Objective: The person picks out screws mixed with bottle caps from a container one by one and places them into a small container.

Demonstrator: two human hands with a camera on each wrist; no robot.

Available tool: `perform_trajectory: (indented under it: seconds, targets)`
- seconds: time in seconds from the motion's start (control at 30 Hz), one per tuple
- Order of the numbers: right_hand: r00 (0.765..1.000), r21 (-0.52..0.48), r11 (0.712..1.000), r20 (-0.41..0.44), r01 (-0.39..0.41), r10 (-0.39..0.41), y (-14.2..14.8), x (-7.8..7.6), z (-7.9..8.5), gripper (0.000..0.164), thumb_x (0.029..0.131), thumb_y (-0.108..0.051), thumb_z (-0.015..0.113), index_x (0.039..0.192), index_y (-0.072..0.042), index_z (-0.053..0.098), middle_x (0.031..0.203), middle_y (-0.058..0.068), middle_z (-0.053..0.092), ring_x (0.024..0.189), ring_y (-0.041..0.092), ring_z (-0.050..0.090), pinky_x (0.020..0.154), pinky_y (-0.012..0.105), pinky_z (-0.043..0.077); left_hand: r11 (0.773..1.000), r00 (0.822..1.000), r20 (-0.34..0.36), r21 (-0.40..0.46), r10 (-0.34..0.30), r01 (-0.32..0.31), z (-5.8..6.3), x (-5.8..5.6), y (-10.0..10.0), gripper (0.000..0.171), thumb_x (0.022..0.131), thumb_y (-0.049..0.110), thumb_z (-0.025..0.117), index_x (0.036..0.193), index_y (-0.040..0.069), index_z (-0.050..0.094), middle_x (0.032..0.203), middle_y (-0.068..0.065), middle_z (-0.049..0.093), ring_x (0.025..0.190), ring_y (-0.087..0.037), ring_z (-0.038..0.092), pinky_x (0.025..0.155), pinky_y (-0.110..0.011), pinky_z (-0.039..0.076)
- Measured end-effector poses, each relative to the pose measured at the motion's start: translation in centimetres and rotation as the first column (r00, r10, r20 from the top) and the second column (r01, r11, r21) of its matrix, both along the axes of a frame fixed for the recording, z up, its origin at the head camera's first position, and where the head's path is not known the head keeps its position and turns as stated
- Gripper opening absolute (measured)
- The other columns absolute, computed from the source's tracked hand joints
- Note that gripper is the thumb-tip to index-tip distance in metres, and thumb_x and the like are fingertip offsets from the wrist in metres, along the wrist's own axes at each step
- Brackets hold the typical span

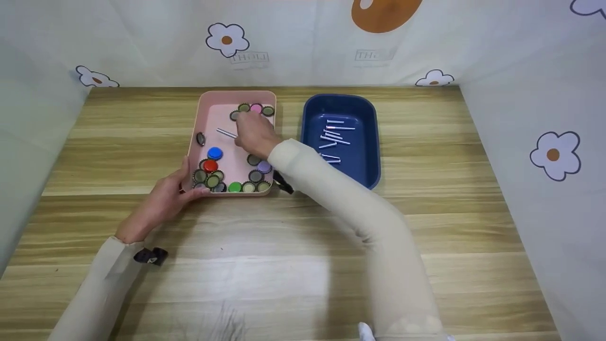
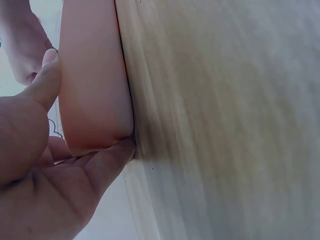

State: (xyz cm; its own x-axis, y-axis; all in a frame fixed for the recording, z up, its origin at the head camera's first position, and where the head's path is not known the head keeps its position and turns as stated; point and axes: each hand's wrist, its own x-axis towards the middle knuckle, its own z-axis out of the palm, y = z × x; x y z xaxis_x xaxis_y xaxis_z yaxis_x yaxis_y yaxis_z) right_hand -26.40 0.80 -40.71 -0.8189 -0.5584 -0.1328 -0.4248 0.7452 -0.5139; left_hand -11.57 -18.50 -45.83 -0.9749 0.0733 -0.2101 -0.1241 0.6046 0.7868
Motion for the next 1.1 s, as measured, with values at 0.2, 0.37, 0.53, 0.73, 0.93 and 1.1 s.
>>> perform_trajectory:
  seconds: [0.2, 0.37, 0.53, 0.73, 0.93, 1.1]
  targets:
    - [0.996, -0.002, 0.997, -0.053, -0.075, 0.075, 2.1, 1.5, 0.5, 0.013, 0.09, -0.013, 0.071, 0.086, -0.002, 0.075, 0.081, 0.011, 0.073, 0.068, 0.016, 0.059, 0.058, 0.025, 0.047, 1.0, 1.0, 0.018, -0.013, 0.003, -0.003, -0.1, 0.1, 0.1, 0.103, 0.093, 0.035, 0.07, 0.162, 0.018, -0.004, 0.164, -0.008, 0.032, 0.15, -0.024, 0.035, 0.127, -0.046, 0.023]
    - [0.99, -0.017, 0.991, -0.065, -0.129, 0.128, 3.6, 2.7, 1.5, 0.01, 0.087, -0.01, 0.071, 0.085, -0.001, 0.075, 0.084, 0.013, 0.074, 0.072, 0.019, 0.063, 0.065, 0.031, 0.054, 1.0, 1.0, 0.016, 0.003, 0.007, -0.007, -0.2, 0.1, 0.1, 0.101, 0.093, 0.033, 0.07, 0.162, 0.02, -0.004, 0.165, -0.007, 0.031, 0.151, -0.024, 0.033, 0.128, -0.046, 0.021]
    - [0.983, -0.028, 0.984, -0.059, -0.176, 0.174, 5.0, 3.2, 2.5, 0.011, 0.088, -0.01, 0.072, 0.084, -0.001, 0.076, 0.086, 0.013, 0.074, 0.074, 0.019, 0.063, 0.065, 0.028, 0.053, 1.0, 1.0, 0.001, -0.004, 0.006, -0.006, -0.1, 0.1, 0.1, 0.103, 0.093, 0.033, 0.071, 0.162, 0.018, -0.004, 0.164, -0.007, 0.034, 0.15, -0.022, 0.035, 0.127, -0.046, 0.023]
    - [0.979, -0.052, 0.983, -0.114, -0.176, 0.169, 7.0, 2.7, 3.7, 0.009, 0.088, -0.012, 0.075, 0.085, -0.004, 0.078, 0.083, 0.011, 0.076, 0.071, 0.017, 0.063, 0.06, 0.023, 0.047, 1.0, 1.0, -0.018, -0.024, -0.011, 0.011, 0.0, 0.1, 0.0, 0.103, 0.092, 0.033, 0.07, 0.161, 0.014, -0.003, 0.162, -0.009, 0.037, 0.149, -0.024, 0.038, 0.126, -0.048, 0.024]
    - [0.968, -0.054, 0.977, -0.153, -0.208, 0.197, 9.1, 2.5, 4.0, 0.009, 0.088, -0.013, 0.076, 0.087, -0.004, 0.078, 0.083, 0.01, 0.074, 0.068, 0.017, 0.063, 0.061, 0.025, 0.05, 1.0, 1.0, -0.011, -0.007, -0.009, 0.009, 0.0, 0.0, -0.1, 0.102, 0.093, 0.032, 0.07, 0.162, 0.017, -0.002, 0.161, -0.006, 0.039, 0.148, -0.022, 0.039, 0.126, -0.046, 0.025]
    - [0.954, -0.057, 0.968, -0.192, -0.243, 0.228, 10.7, 2.5, 3.8, 0.008, 0.088, -0.013, 0.077, 0.089, -0.005, 0.078, 0.083, 0.009, 0.072, 0.074, 0.019, 0.062, 0.063, 0.027, 0.05, 1.0, 1.0, 0.003, -0.006, -0.001, 0.001, 0.0, 0.0, 0.0, 0.102, 0.093, 0.033, 0.07, 0.162, 0.018, -0.003, 0.162, -0.005, 0.038, 0.149, -0.021, 0.038, 0.127, -0.046, 0.024]
